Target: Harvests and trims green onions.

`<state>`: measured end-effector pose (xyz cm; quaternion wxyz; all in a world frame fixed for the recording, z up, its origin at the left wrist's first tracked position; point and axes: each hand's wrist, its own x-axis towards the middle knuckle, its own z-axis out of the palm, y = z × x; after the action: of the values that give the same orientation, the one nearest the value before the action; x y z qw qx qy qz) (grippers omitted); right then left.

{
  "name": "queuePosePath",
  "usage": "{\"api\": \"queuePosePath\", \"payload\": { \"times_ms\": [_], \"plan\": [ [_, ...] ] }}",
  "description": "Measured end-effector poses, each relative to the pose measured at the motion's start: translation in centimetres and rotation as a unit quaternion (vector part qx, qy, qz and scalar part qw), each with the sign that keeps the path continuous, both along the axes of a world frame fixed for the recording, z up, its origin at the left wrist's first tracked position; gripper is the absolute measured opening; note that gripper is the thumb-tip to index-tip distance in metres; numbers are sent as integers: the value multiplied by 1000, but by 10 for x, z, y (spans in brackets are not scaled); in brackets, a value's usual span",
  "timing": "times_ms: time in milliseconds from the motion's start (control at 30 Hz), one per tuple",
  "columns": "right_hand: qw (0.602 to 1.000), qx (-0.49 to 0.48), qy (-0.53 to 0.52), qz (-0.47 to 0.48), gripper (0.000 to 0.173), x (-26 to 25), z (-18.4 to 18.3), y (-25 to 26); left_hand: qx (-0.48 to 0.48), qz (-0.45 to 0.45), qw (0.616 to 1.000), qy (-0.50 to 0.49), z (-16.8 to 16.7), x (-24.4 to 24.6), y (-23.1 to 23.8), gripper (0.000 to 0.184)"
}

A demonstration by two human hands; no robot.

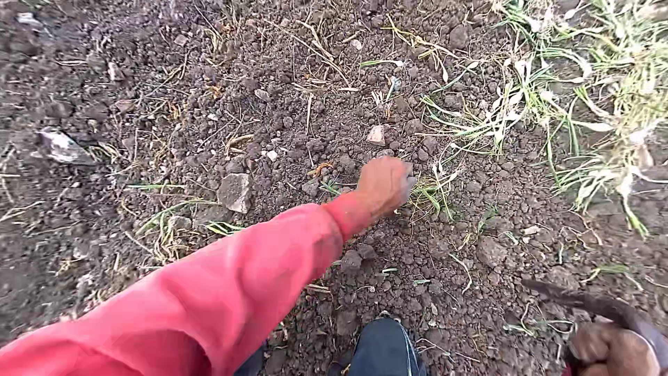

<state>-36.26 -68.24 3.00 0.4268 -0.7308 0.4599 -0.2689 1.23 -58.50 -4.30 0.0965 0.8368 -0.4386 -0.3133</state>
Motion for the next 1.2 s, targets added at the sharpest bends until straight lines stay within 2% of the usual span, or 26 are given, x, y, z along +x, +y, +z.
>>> {"api": "queuePosePath", "payload": {
  "times_ms": [100, 167, 267, 333, 400, 467, 567, 633, 667, 733, 833, 900, 933, 1000, 1033, 1100, 1133, 1200],
  "plan": [
    [971, -95, 204, -79, 52, -10, -94, -42, 119, 70, 990, 14, -26, -17, -84, 46],
    [953, -98, 279, -63, 59, -5, -116, -58, 167, 105, 980, 17, -45, -31, -107, 44],
    [952, -110, 283, -50, 58, -7, -118, -58, 131, 151, 979, 45, -57, -35, -102, 32],
    [952, -112, 279, -48, 58, -6, -120, -63, 1, 204, 977, 65, -44, -22, -99, 26],
    [951, -103, 286, -51, 59, -6, -123, -65, -151, 217, 964, 33, -24, -9, -101, 20],
    [950, -93, 293, -48, 60, -5, -124, -64, -200, 239, 950, 29, -9, 2, -107, 20],
    [949, -95, 296, -49, 60, -3, -128, -69, -197, 218, 956, -5, -2, 8, -121, 22],
    [948, -82, 304, -42, 61, -2, -125, -71, -107, 193, 975, -19, -8, 9, -121, 31],
    [946, -76, 312, -42, 62, -1, -124, -71, -51, 202, 978, -27, -15, 11, -117, 40],
    [942, -65, 326, -44, 64, 0, -124, -76, -5, 248, 967, -60, -30, 16, -105, 54],
    [940, -42, 336, -41, 65, -3, -126, -77, 41, 289, 954, -69, -46, 22, -80, 57],
    [941, -42, 334, -41, 66, -3, -129, -76, 103, 250, 961, -52, -52, 22, -69, 45],
    [941, -44, 333, -43, 65, -2, -130, -75, 116, 227, 966, -52, -54, 23, -66, 34],
    [941, -50, 331, -46, 64, -3, -130, -75, 125, 198, 970, -63, -53, 26, -62, 25],
    [941, -55, 330, -46, 65, -2, -131, -76, 114, 196, 972, -66, -48, 28, -62, 25],
    [941, -65, 329, -50, 66, -3, -133, -79, 20, 183, 981, -67, -37, 26, -68, 24],
    [940, -64, 331, -52, 66, -3, -133, -79, -24, 154, 986, -64, -31, 21, -75, 24],
    [939, -53, 336, -48, 65, -4, -133, -78, -31, 58, 997, -46, -26, 6, -91, 31]
  ]
}}
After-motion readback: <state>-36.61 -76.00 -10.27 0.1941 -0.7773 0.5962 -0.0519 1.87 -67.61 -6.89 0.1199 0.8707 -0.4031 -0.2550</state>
